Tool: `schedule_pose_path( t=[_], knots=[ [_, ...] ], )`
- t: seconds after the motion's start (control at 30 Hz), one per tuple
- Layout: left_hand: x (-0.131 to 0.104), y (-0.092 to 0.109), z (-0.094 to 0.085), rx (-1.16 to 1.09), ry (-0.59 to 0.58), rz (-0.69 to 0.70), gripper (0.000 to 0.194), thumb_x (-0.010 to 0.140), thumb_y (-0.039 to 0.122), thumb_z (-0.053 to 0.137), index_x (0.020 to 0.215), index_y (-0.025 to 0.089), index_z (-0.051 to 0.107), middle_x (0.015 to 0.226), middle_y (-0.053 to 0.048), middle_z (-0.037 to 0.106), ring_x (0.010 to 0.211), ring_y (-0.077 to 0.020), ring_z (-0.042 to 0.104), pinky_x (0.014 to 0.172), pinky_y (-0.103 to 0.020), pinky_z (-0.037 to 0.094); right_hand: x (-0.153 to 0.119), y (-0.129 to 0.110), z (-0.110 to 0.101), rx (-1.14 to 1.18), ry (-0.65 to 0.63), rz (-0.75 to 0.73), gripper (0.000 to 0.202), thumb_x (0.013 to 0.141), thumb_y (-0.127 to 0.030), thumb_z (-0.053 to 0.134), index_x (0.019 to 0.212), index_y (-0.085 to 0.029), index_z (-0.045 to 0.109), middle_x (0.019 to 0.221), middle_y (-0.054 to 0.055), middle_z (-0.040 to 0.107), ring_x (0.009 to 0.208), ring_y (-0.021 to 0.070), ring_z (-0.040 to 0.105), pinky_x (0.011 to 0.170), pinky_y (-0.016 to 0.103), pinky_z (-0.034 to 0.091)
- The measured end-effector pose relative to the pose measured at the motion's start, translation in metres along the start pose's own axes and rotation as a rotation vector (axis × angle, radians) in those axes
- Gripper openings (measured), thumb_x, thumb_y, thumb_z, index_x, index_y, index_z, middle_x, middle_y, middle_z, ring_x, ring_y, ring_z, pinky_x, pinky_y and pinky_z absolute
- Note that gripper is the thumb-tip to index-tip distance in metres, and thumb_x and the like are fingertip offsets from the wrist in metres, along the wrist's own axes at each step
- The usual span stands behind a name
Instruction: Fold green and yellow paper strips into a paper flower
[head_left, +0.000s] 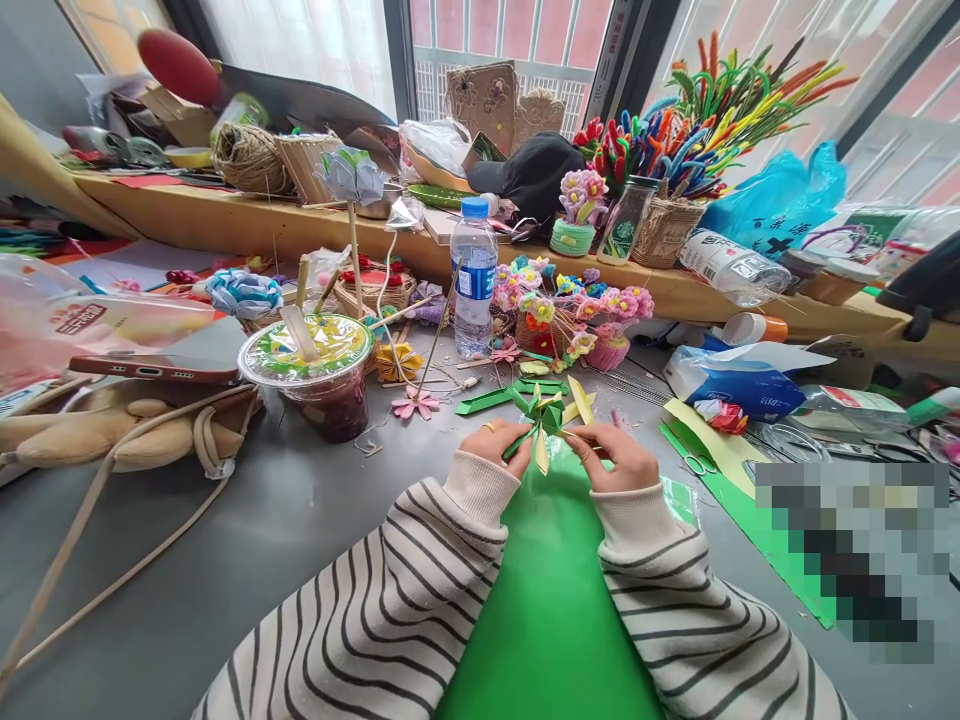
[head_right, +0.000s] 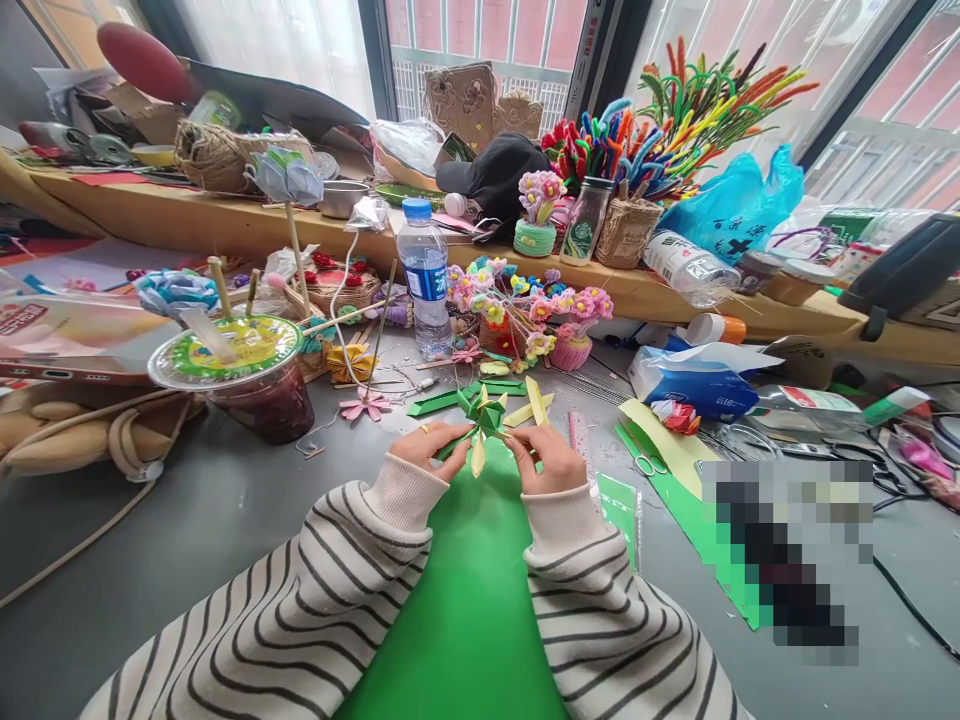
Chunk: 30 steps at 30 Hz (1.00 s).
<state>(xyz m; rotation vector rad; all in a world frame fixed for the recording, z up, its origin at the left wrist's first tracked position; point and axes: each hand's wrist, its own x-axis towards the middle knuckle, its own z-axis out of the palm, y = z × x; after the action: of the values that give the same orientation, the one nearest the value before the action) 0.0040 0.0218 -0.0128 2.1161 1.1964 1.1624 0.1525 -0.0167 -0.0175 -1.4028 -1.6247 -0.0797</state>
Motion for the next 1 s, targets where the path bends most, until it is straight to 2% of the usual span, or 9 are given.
schedule_pose_path(
  t=[0.13, 0.23, 0.3, 0.43, 0.57, 0.67, 0.73, 0.83, 1.0],
  knots=[
    [0.002, -0.004, -0.006, 0.018, 0.019, 0.149, 0.021, 0.072, 0.021, 0.048, 0.083, 0.015, 0.064, 0.070, -0.006, 0.064, 0.063, -0.0137, 0.058, 0.057, -0.024, 0.046, 0.003, 0.001, -0.004, 0.074, -0.022, 0.075, 0.015, 0.074, -0.028, 0.050, 0.073, -0.018, 0.062, 0.069, 0.002, 0.063, 0.057, 0.0097, 0.055, 0.050, 0.021, 0.045],
    [0.005, -0.005, -0.010, -0.062, 0.020, 0.183, 0.017, 0.071, 0.022, 0.050, 0.079, 0.015, 0.064, 0.071, -0.005, 0.065, 0.063, -0.0125, 0.058, 0.058, -0.023, 0.047, 0.005, 0.001, -0.007, 0.121, -0.031, 0.116, 0.015, 0.073, -0.029, 0.052, 0.073, -0.019, 0.062, 0.069, 0.002, 0.063, 0.060, 0.0103, 0.055, 0.052, 0.021, 0.045],
    [0.007, -0.003, -0.012, -0.166, 0.021, 0.102, 0.014, 0.068, 0.023, 0.054, 0.073, 0.015, 0.064, 0.069, -0.005, 0.065, 0.062, -0.0119, 0.057, 0.055, -0.021, 0.047, 0.006, 0.001, -0.008, 0.158, -0.050, 0.151, 0.013, 0.072, -0.030, 0.053, 0.072, -0.020, 0.062, 0.068, 0.001, 0.062, 0.057, 0.0099, 0.054, 0.052, 0.022, 0.045],
    [0.010, -0.002, -0.012, -0.454, -0.010, -0.197, 0.018, 0.062, 0.031, 0.060, 0.069, 0.014, 0.061, 0.067, -0.004, 0.062, 0.059, -0.0113, 0.056, 0.054, -0.023, 0.048, 0.006, 0.001, -0.007, 0.295, -0.089, 0.251, 0.013, 0.070, -0.031, 0.055, 0.071, -0.020, 0.062, 0.068, 0.001, 0.060, 0.053, 0.0097, 0.054, 0.049, 0.023, 0.046],
    [0.013, -0.006, -0.008, -0.646, -0.014, -0.349, 0.028, 0.054, 0.031, 0.067, 0.074, 0.014, 0.057, 0.081, -0.006, 0.059, 0.072, -0.0139, 0.057, 0.061, -0.025, 0.047, 0.005, 0.002, -0.005, 0.433, -0.127, 0.304, 0.015, 0.069, -0.032, 0.056, 0.070, -0.018, 0.061, 0.069, 0.002, 0.058, 0.055, 0.0108, 0.056, 0.048, 0.023, 0.047],
    [0.015, -0.010, -0.007, -0.827, -0.024, -0.403, 0.056, 0.047, 0.026, 0.072, 0.097, 0.017, 0.048, 0.104, -0.010, 0.053, 0.079, -0.0152, 0.058, 0.071, -0.030, 0.047, 0.005, 0.002, -0.005, 0.492, -0.174, 0.302, 0.014, 0.069, -0.031, 0.057, 0.071, -0.018, 0.061, 0.069, 0.002, 0.057, 0.053, 0.0099, 0.054, 0.050, 0.023, 0.047],
    [0.017, -0.009, -0.008, -0.943, -0.127, -0.406, 0.065, 0.047, 0.024, 0.072, 0.105, 0.018, 0.044, 0.113, -0.012, 0.049, 0.084, -0.0166, 0.058, 0.076, -0.032, 0.045, 0.006, 0.002, -0.006, 0.520, -0.210, 0.290, 0.013, 0.069, -0.030, 0.057, 0.071, -0.018, 0.061, 0.069, 0.001, 0.057, 0.054, 0.0094, 0.054, 0.050, 0.023, 0.047],
    [0.019, -0.004, -0.012, -0.993, -0.239, -0.349, 0.055, 0.051, 0.021, 0.070, 0.101, 0.016, 0.048, 0.109, -0.010, 0.053, 0.102, -0.0196, 0.049, 0.081, -0.030, 0.043, 0.007, 0.002, -0.007, 0.550, -0.237, 0.301, 0.012, 0.068, -0.029, 0.057, 0.070, -0.018, 0.061, 0.068, 0.001, 0.057, 0.054, 0.0090, 0.054, 0.050, 0.022, 0.047],
    [0.018, 0.004, -0.016, -0.943, -0.140, -0.385, 0.056, 0.047, 0.019, 0.071, 0.098, 0.015, 0.048, 0.097, -0.007, 0.056, 0.086, -0.0172, 0.055, 0.072, -0.028, 0.046, 0.006, -0.002, -0.006, 0.568, -0.201, 0.379, 0.015, 0.068, -0.032, 0.057, 0.070, -0.018, 0.061, 0.069, 0.001, 0.057, 0.056, 0.0104, 0.055, 0.051, 0.023, 0.048]
  ],
)
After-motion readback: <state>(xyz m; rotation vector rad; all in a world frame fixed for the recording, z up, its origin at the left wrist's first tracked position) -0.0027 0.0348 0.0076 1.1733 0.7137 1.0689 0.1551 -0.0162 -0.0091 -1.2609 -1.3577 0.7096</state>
